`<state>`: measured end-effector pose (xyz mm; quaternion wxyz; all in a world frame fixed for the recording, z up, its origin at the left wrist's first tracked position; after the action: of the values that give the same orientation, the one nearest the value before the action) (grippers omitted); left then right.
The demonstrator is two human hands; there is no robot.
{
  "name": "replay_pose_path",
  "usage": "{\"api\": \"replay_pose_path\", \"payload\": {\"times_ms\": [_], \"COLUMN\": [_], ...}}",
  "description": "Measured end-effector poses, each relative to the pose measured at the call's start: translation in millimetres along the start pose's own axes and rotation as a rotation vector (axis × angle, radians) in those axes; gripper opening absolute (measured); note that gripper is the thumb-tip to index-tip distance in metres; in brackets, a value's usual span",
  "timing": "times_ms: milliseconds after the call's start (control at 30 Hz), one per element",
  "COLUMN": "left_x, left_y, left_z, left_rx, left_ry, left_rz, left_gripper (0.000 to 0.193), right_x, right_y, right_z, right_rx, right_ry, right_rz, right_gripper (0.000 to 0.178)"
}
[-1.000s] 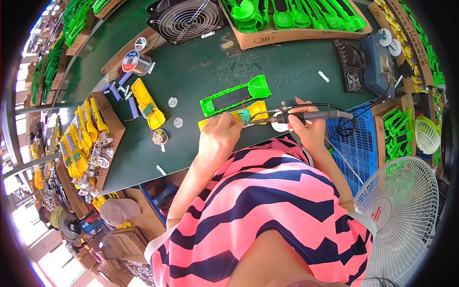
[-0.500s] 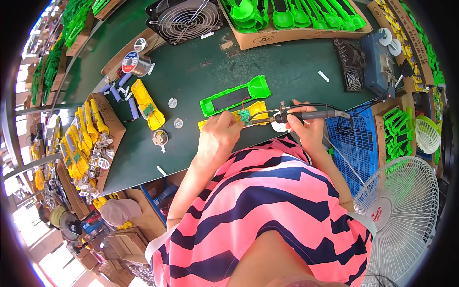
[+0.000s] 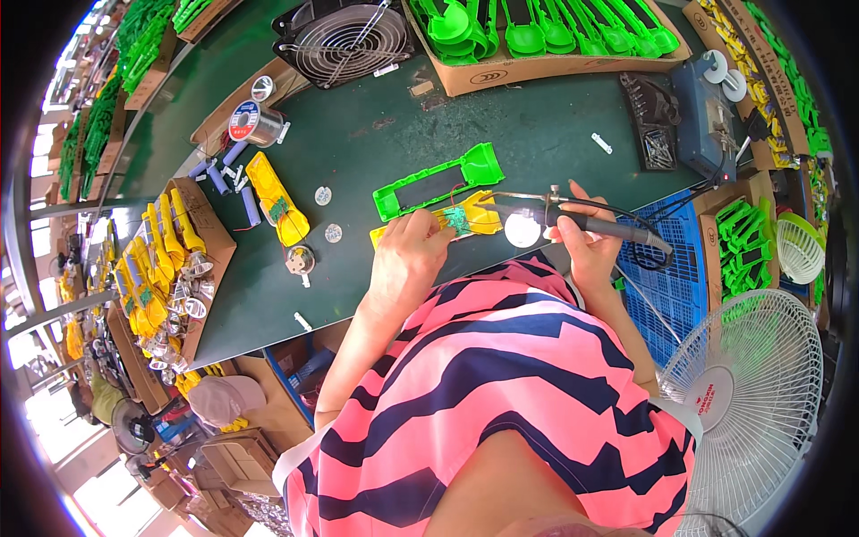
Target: The person solders internal components inside flashlight casings using a soldering iron, presses the casing halves together by hand, and places the assembled flashlights onto a conveyor belt.
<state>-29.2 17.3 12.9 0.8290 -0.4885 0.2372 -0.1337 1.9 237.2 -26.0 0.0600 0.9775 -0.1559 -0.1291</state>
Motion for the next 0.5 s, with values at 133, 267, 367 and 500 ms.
{"api": "replay_pose_path", "payload": {"times_ms": [133, 267, 367, 500], "left_x": [-11, -14, -13, 27], "left_y": [-13, -5, -6, -15], "left_z": [-18, -68, -76, -51], "left_rx": [0.122, -0.072, -0.102, 0.008], "left_ry": [-0.130, -0.430, -0.531, -0.382], "left_rz": [0.184, 0.022, -0.076, 0.316], "left_gripper": [0.026, 0.030, 0.035, 0.028], "right_x": [0, 2, -5, -10], "right_y": [-13, -19, -33, -42], "right_z": [7, 3, 5, 13], "right_rx": [0.171, 0.178, 0.631, 0.561], "right_ry": [-0.206, -0.211, -0.517, -0.491], "right_rz": [0.080, 0.092, -0.060, 0.023], "right_gripper": [0.023, 0.020, 0.016, 0.019]}}
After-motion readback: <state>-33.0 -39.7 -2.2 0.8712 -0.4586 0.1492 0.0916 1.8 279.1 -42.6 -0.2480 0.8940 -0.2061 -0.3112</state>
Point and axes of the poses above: each hand's wrist, its own x-axis away from the middle knuckle, its own y-axis out of the palm, z = x × y, the point moved 3 cm from there along -x, towards the middle knuckle, and after that the axes turned 6 degrees about -y, right-handed, at the moved point
